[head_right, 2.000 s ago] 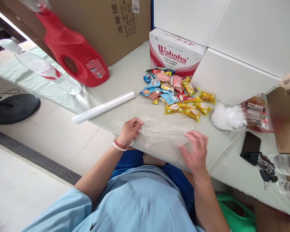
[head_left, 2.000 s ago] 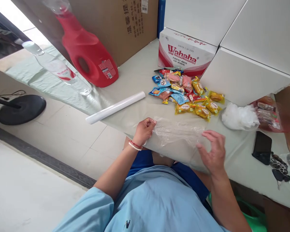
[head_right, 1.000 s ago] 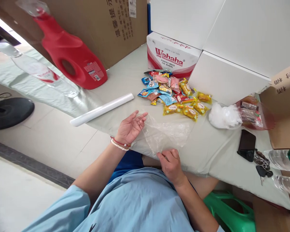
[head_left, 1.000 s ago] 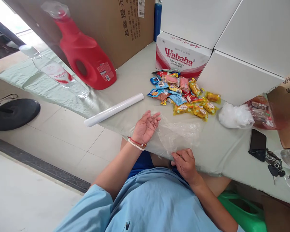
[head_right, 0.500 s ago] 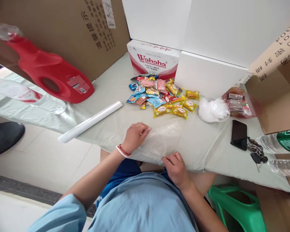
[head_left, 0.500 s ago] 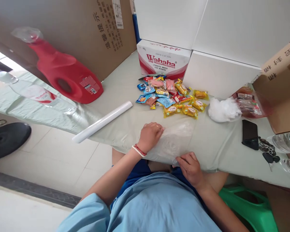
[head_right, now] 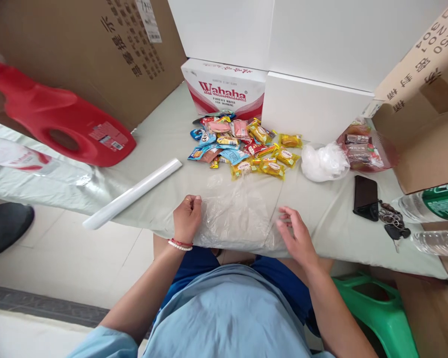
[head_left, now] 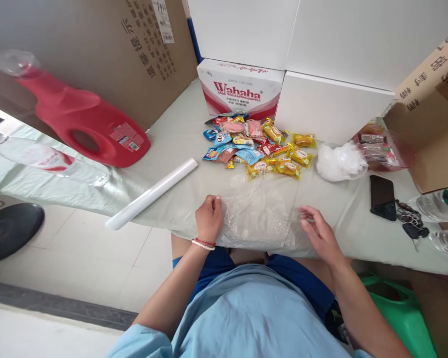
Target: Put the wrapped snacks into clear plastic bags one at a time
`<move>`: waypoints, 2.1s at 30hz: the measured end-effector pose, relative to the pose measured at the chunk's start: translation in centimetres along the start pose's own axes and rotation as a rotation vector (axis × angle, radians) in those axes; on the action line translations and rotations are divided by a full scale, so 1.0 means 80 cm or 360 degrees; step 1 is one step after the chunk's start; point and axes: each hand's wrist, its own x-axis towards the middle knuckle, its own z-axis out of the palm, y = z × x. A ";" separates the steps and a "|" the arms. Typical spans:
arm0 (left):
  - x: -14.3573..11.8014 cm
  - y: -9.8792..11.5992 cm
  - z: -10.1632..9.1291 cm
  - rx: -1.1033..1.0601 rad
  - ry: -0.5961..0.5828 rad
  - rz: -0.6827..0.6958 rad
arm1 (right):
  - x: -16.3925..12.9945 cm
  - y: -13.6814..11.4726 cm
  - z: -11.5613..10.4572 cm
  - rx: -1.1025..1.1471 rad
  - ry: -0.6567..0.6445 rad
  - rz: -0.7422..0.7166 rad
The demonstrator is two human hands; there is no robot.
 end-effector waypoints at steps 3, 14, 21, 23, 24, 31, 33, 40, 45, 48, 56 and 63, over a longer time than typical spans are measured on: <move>-0.002 0.003 0.002 0.0012 -0.0073 0.0052 | 0.050 -0.007 0.031 -0.0060 0.0029 0.0144; -0.010 -0.014 -0.059 0.0260 0.0518 0.0483 | 0.100 -0.018 0.070 0.0152 0.0062 0.0248; 0.004 0.018 0.000 0.0552 -0.0464 0.1071 | 0.088 0.003 0.044 0.0107 0.0016 0.0278; 0.018 0.001 0.010 0.0681 -0.0534 0.1002 | 0.079 0.018 0.024 -0.0022 0.0022 0.0323; 0.022 -0.007 0.012 0.0728 -0.0544 0.0990 | 0.074 0.027 0.013 -0.0095 0.0007 0.0359; 0.009 -0.025 0.007 0.0883 -0.0477 0.0976 | 0.082 0.029 -0.046 -0.0603 0.0209 0.0430; 0.009 -0.024 0.008 0.0893 -0.0485 0.0973 | 0.115 -0.005 -0.034 -0.0670 0.0197 0.0182; 0.012 -0.030 0.007 0.0911 -0.0470 0.0988 | 0.252 -0.130 0.131 -0.1275 -0.0352 -0.0841; 0.011 -0.030 0.005 0.0905 -0.0469 0.0994 | 0.314 -0.152 0.201 -0.1336 -0.0534 -0.0930; 0.011 -0.031 0.005 0.0863 -0.0467 0.1000 | 0.312 -0.148 0.179 -0.0919 -0.0290 -0.0844; 0.011 -0.033 0.005 0.0815 -0.0436 0.1002 | 0.152 -0.108 0.056 -0.0519 0.0097 -0.1045; 0.013 -0.028 0.002 0.0805 -0.0467 0.0997 | 0.081 -0.074 0.026 -0.0560 -0.0814 -0.0882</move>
